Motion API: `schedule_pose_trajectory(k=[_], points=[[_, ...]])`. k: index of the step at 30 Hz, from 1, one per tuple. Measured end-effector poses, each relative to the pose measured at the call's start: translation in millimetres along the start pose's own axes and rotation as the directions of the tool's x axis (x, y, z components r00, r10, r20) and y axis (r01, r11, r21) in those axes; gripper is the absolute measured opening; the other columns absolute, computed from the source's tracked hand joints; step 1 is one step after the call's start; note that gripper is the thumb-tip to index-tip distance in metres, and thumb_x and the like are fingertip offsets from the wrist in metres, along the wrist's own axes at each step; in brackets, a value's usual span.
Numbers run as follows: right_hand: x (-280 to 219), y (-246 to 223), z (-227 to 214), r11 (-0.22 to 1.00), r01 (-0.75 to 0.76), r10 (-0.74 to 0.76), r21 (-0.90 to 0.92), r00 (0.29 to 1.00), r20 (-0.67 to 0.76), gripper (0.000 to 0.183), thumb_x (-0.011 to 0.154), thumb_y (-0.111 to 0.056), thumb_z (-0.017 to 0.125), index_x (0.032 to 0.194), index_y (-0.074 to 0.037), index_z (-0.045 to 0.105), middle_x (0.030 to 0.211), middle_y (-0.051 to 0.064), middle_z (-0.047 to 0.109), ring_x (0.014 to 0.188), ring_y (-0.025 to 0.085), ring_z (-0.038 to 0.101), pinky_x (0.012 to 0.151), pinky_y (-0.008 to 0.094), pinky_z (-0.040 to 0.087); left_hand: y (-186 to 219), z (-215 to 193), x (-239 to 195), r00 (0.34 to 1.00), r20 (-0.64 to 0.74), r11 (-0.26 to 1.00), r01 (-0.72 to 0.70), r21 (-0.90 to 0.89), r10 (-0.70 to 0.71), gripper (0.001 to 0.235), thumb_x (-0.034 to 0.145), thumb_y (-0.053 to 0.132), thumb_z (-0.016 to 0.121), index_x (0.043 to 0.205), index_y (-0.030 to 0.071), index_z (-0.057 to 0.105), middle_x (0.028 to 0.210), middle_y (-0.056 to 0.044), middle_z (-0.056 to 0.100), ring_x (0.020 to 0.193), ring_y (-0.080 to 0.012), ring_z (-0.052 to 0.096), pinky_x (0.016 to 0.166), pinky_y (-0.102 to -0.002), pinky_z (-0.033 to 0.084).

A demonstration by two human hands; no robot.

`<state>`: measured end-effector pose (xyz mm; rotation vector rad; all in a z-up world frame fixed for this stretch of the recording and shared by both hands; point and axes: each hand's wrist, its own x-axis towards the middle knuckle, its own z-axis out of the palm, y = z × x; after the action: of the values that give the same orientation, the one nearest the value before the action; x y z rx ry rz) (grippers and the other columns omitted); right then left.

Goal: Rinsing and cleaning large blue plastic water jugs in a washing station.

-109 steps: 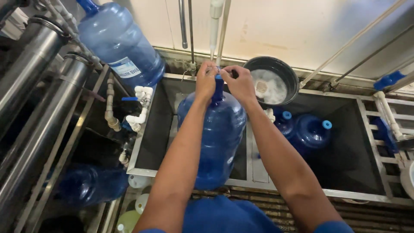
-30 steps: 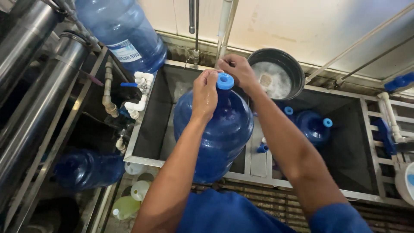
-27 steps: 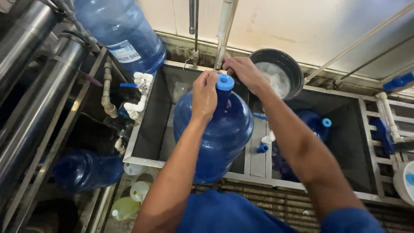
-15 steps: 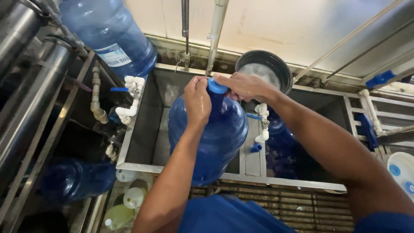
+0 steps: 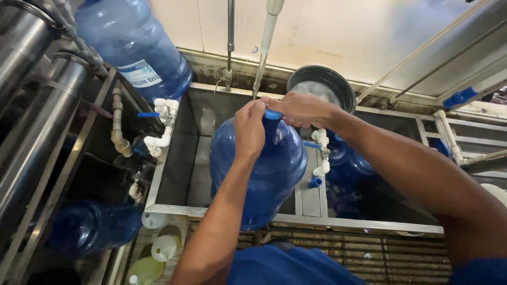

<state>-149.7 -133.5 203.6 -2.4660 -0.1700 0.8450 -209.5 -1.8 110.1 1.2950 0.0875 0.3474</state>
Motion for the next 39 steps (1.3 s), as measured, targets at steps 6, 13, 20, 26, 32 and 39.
schedule_pose_trajectory(k=[6, 13, 20, 26, 32, 39], points=[[-2.4, 0.4, 1.1, 0.996, -0.01, 0.014, 0.088, 0.999, -0.046, 0.073, 0.092, -0.073, 0.051, 0.055, -0.01, 0.05, 0.051, -0.002, 0.043, 0.041, 0.01, 0.036, 0.038, 0.032, 0.024, 12.3, -3.3, -4.6, 0.998, 0.05, 0.995, -0.043, 0.094, 0.038, 0.032, 0.09, 0.019, 0.066, 0.111, -0.005, 0.072, 0.092, -0.007, 0.074, 0.087, -0.0113, 0.066, 0.08, -0.028, 0.053], [-8.1, -4.2, -3.0, 0.984, 0.019, -0.054, -0.177, 0.979, -0.198, 0.078, 0.091, -0.073, 0.046, 0.062, -0.003, 0.063, 0.052, 0.007, 0.054, 0.042, 0.021, 0.054, 0.039, 0.04, 0.041, -16.2, -2.0, 10.6, 0.99, 0.124, 0.992, -0.058, -0.11, 0.071, 0.033, 0.094, 0.014, 0.063, 0.12, -0.005, 0.07, 0.102, -0.004, 0.072, 0.093, -0.0097, 0.063, 0.085, -0.026, 0.052], [16.6, 21.6, 10.1, 0.937, 0.224, -0.325, -0.268, 0.841, -0.433, 0.077, 0.096, -0.069, 0.053, 0.075, 0.003, 0.067, 0.067, 0.027, 0.059, 0.064, 0.04, 0.062, 0.063, 0.052, 0.047, -19.9, 1.5, 19.4, 0.991, 0.13, 0.991, -0.025, -0.134, 0.042, 0.032, 0.098, 0.016, 0.062, 0.12, -0.005, 0.071, 0.102, -0.004, 0.072, 0.094, -0.0098, 0.062, 0.087, -0.026, 0.05], [8.2, 51.7, 37.0, 0.858, 0.486, -0.484, -0.168, 0.653, -0.582, 0.06, 0.1, -0.056, 0.053, 0.088, 0.0, 0.07, 0.073, 0.024, 0.063, 0.067, 0.038, 0.063, 0.065, 0.048, 0.048, -33.8, -1.3, 25.9, 0.994, 0.086, 0.976, -0.043, -0.212, 0.063, 0.036, 0.104, 0.022, 0.053, 0.112, -0.006, 0.074, 0.096, -0.004, 0.07, 0.089, -0.0111, 0.061, 0.085, -0.026, 0.049], [-11.8, 106.8, 74.2, 0.824, 0.526, -0.184, 0.21, 0.599, -0.779, 0.04, 0.11, -0.042, 0.053, 0.103, -0.005, 0.065, 0.073, 0.003, 0.06, 0.061, 0.015, 0.057, 0.059, 0.033, 0.046, -13.2, -2.5, 8.9, 0.997, 0.063, 0.992, -0.033, -0.123, 0.041, 0.033, 0.103, 0.017, 0.051, 0.112, -0.004, 0.075, 0.094, -0.003, 0.07, 0.085, -0.0096, 0.057, 0.08, -0.025, 0.047], [20.2, 264.2, 190.8, 0.859, 0.313, 0.024, 0.405, 0.766, -0.643, 0.018, 0.091, -0.011, 0.07, 0.109, -0.008, 0.072, 0.079, -0.002, 0.059, 0.068, 0.01, 0.054, 0.059, 0.03, 0.046, -13.8, -4.8, 0.5, 0.996, 0.087, 0.979, 0.019, -0.201, -0.001, 0.029, 0.103, 0.013, 0.052, 0.114, -0.004, 0.074, 0.096, -0.004, 0.071, 0.087, -0.0106, 0.061, 0.083, -0.026, 0.049]])
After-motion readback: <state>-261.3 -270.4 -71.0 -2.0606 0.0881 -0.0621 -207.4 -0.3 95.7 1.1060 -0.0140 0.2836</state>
